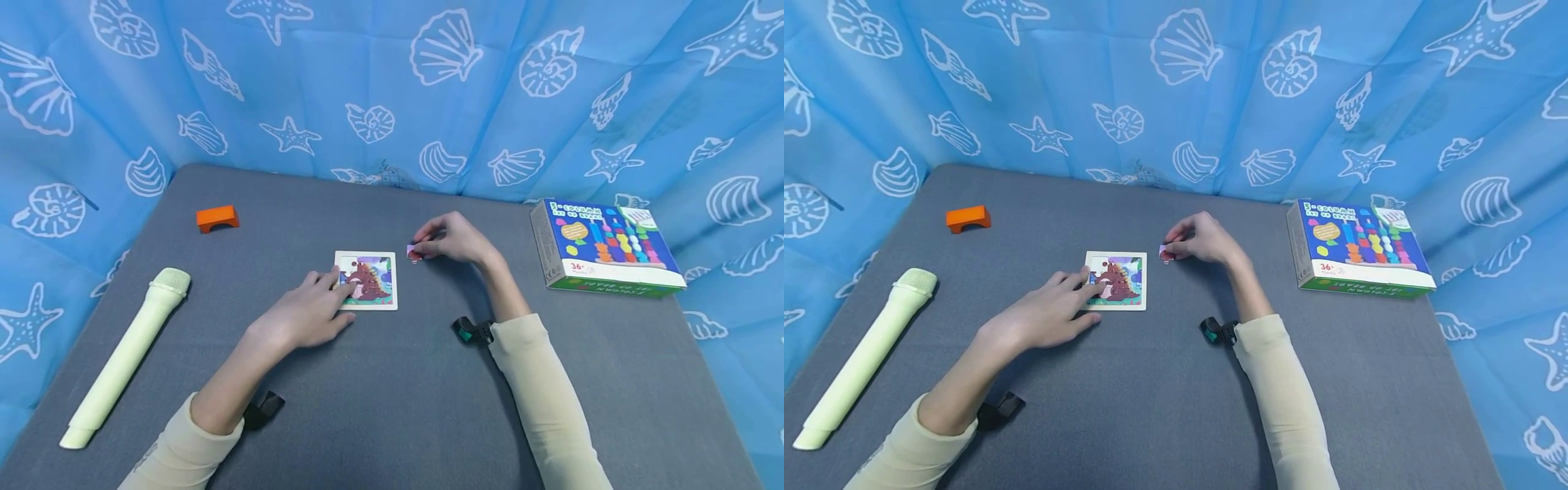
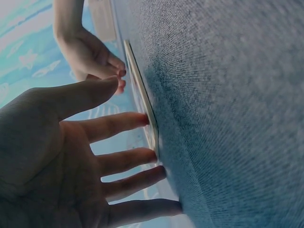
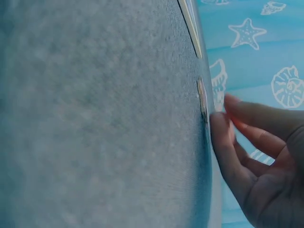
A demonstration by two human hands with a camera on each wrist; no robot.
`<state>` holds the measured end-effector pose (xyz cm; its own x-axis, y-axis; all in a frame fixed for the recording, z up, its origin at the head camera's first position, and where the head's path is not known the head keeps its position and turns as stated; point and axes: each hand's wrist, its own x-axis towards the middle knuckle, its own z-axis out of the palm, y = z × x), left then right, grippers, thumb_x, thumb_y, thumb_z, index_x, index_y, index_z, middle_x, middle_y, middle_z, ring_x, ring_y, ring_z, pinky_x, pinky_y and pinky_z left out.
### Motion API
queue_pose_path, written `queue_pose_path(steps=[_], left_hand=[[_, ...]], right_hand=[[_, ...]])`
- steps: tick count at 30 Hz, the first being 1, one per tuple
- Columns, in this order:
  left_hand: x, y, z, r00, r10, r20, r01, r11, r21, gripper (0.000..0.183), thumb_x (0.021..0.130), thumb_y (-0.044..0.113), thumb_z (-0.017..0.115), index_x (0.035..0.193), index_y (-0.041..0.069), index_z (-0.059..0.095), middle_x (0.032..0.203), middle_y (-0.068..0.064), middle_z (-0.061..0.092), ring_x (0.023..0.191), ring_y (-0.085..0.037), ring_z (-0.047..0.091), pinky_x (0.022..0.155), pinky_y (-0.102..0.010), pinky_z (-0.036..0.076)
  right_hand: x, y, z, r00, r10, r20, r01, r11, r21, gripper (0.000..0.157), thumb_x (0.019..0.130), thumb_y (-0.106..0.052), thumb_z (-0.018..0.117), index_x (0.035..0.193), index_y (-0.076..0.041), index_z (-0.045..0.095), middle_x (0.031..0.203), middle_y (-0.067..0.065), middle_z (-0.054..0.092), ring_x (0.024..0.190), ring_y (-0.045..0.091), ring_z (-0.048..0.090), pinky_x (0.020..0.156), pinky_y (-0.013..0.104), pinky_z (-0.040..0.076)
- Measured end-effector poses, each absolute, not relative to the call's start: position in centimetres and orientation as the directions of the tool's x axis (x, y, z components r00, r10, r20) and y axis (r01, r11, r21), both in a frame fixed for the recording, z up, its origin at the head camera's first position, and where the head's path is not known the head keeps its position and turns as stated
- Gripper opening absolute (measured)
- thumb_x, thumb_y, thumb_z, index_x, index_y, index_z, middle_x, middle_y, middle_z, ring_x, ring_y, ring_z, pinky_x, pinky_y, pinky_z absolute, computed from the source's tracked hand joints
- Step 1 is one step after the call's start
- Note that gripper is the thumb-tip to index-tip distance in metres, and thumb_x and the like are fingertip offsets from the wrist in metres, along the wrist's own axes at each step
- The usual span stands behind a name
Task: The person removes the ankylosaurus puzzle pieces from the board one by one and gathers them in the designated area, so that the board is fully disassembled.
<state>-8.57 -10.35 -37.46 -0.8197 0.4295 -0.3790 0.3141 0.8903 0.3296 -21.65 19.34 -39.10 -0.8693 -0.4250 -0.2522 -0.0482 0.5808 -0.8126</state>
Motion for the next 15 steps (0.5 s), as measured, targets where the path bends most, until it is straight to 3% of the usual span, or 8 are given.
queue_pose_path(steps=[5, 15], left_hand=[[-8.6, -10.5, -37.4, -0.820, 0.430, -0.379, 0.311, 0.889, 0.335, 0.060, 0.112, 0.039, 0.058, 0.166, 0.017, 0.046, 0.179, -0.023, 0.027, 0.163, -0.046, 0.032, 0.121, -0.069, 0.043], [-9.1, -10.7, -37.3, -0.805, 0.437, -0.401, 0.316, 0.889, 0.332, 0.061, 0.112, 0.041, 0.058, 0.167, 0.016, 0.045, 0.176, -0.021, 0.033, 0.158, -0.044, 0.038, 0.121, -0.069, 0.043]], right_hand=[[-21.1, 18.6, -39.0, -0.843, -0.483, -0.237, -0.037, 0.492, -0.870, 0.021, 0.100, -0.004, 0.077, 0.118, 0.007, 0.076, 0.115, 0.025, 0.077, 0.092, 0.020, 0.081, 0.087, 0.037, 0.068], [-19.8, 14.9, -38.4, -0.768, -0.599, -0.227, -0.128, 0.492, -0.861, 0.020, 0.101, -0.006, 0.076, 0.118, 0.004, 0.078, 0.111, 0.019, 0.078, 0.092, 0.024, 0.079, 0.085, 0.038, 0.068]])
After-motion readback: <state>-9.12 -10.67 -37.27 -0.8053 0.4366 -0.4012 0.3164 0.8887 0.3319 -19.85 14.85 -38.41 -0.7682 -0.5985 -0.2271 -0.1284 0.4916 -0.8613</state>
